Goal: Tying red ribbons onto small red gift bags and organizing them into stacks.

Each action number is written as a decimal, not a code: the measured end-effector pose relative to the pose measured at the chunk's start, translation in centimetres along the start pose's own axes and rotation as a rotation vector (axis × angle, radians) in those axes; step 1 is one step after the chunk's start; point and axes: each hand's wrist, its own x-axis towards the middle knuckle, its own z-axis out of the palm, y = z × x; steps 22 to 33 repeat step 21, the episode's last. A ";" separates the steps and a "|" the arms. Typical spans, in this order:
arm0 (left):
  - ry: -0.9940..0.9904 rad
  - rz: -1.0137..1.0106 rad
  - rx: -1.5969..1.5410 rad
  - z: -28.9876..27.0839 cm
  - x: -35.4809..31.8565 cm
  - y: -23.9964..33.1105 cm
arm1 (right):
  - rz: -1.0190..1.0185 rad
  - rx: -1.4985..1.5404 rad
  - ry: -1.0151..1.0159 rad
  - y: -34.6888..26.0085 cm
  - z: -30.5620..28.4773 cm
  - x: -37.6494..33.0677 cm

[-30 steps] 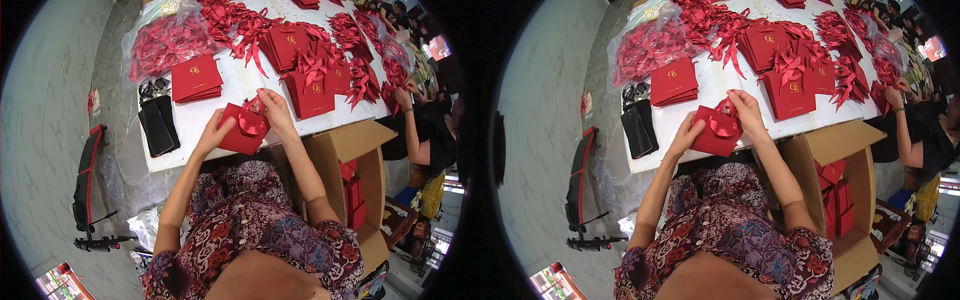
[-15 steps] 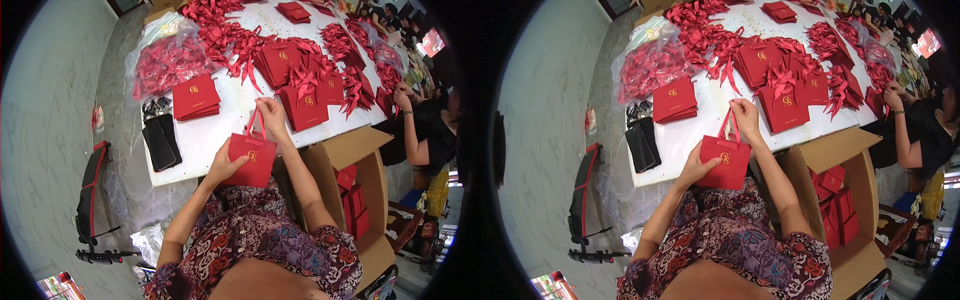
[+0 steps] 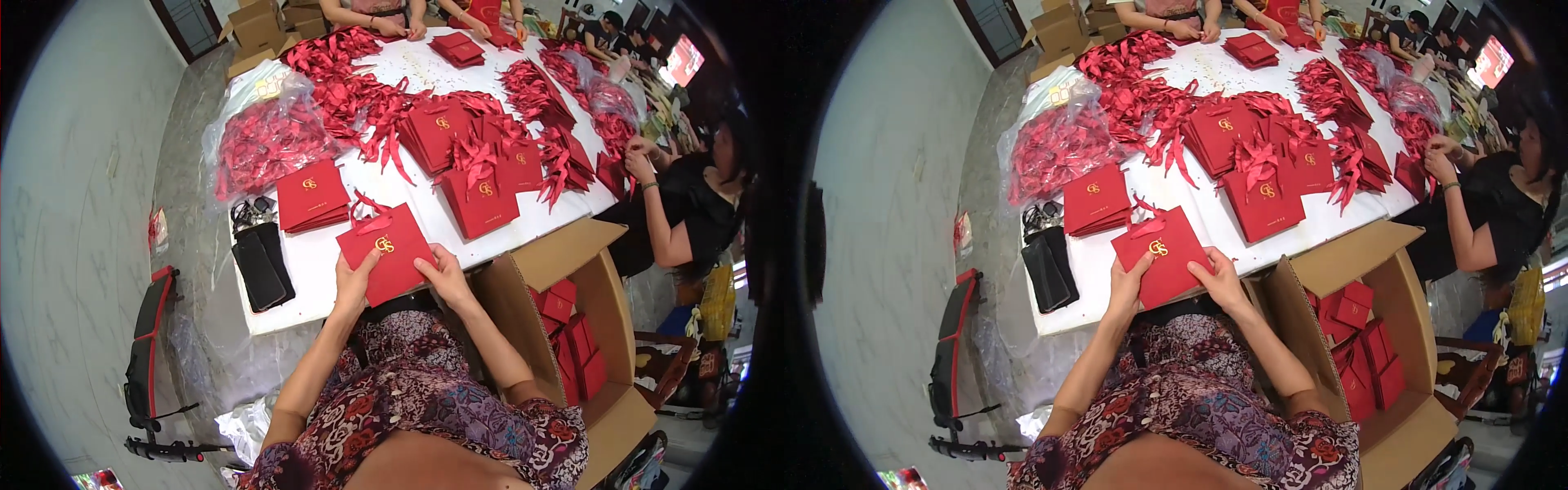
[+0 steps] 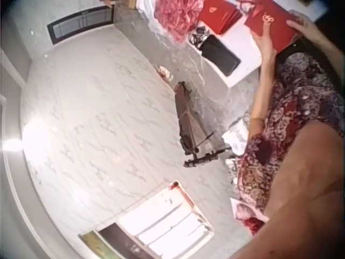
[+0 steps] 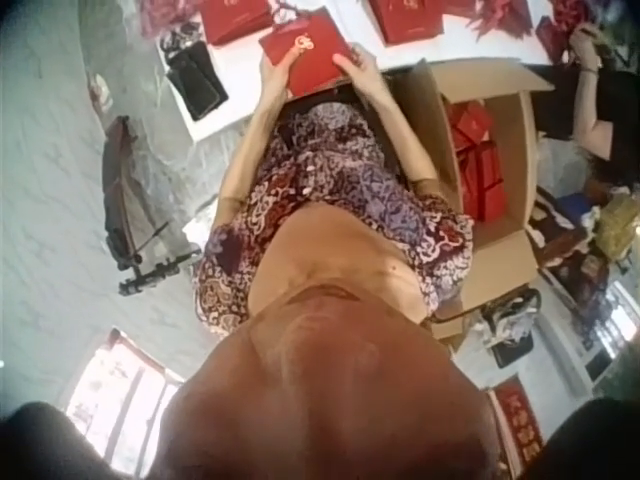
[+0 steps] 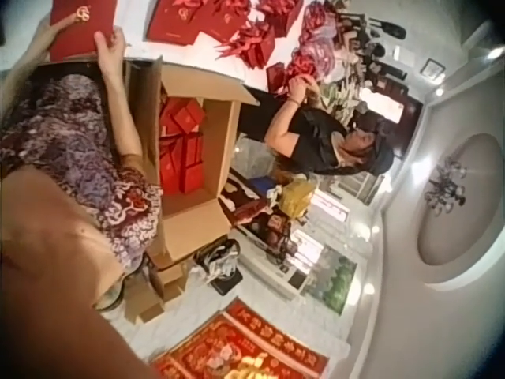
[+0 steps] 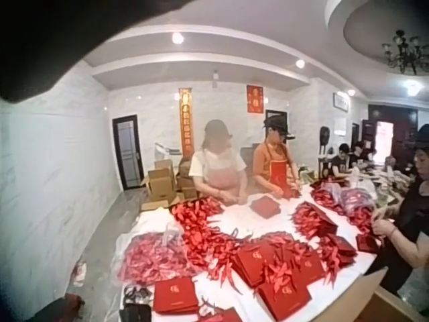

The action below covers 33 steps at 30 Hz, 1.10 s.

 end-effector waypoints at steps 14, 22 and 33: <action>-0.388 0.101 0.058 12.6 6.3 1.5 | -0.584 -0.626 0.892 -4.4 -4.6 3.7; -0.638 0.253 0.126 15.7 8.2 1.4 | -0.466 0.163 0.945 -3.9 -6.3 4.9; -0.638 0.253 0.126 15.7 8.2 1.4 | -0.466 0.163 0.945 -3.9 -6.3 4.9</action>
